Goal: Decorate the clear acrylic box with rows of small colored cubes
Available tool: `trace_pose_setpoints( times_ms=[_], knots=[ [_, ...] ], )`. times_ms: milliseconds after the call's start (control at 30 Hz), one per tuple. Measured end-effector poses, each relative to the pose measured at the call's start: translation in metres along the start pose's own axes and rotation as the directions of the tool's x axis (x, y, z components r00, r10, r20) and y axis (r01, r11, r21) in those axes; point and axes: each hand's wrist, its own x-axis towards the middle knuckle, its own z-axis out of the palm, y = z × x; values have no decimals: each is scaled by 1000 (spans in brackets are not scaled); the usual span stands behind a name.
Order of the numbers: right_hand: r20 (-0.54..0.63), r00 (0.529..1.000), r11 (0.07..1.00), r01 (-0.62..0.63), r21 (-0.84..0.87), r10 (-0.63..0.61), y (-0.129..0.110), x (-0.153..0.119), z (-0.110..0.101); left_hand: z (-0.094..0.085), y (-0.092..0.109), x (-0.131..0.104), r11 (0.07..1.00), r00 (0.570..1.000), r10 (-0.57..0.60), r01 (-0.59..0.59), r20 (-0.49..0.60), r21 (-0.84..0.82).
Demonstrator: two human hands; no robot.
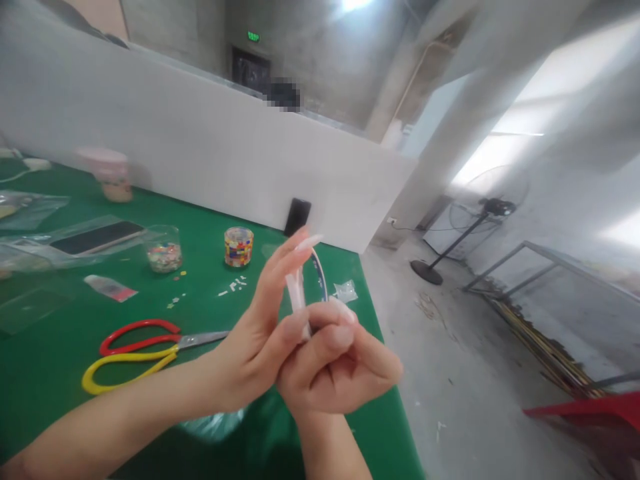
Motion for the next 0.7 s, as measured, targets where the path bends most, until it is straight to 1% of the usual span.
trace_pose_setpoints(
  times_ms=[67, 100, 133, 200, 267, 333, 433, 500, 567, 633, 700],
  knots=[
    [-86, 996, 999, 35, 38, -32, -1, -4, -2, 0, 2, -1, 997, 1000, -22, 23, 16, -77],
    [-122, 992, 997, 52, 56, -45, -1, -5, -2, -1, 3, 0, 996, 999, -38, 40, 22, -85],
    [-121, 991, 996, 59, 67, -50, -2, -6, -1, -4, 4, 1, 995, 998, -59, 61, 32, -80],
    [-114, 992, 994, 67, 84, -58, -3, -6, 3, -10, 8, 6, 990, 991, -97, 105, 90, -89],
    [-128, 991, 995, 54, 86, -43, -4, -6, 7, -17, 12, 12, 978, 981, -123, 146, 147, -152],
    [-150, 989, 996, 29, 80, -16, -4, -7, 11, -22, 16, 16, 959, 977, -128, 166, 173, -229],
    [-115, 993, 997, 16, 72, -7, -3, -8, 13, -26, 20, 18, 960, 973, -105, 153, 205, -234],
    [-74, 997, 997, 23, 74, -17, -2, -8, 13, -28, 19, 17, 970, 980, -99, 134, 174, -205],
    [-20, 1000, 997, 12, 78, -10, -3, -7, 12, -29, 16, 17, 965, 986, -140, 156, 89, -211],
    [39, 999, 997, -28, 72, 25, -4, -3, 9, -33, 13, 19, 947, 983, -184, 178, 1, -269],
    [108, 990, 994, -98, 57, 92, -7, 3, 3, -39, 11, 21, 930, 975, -215, 187, -57, -317]
  ],
)
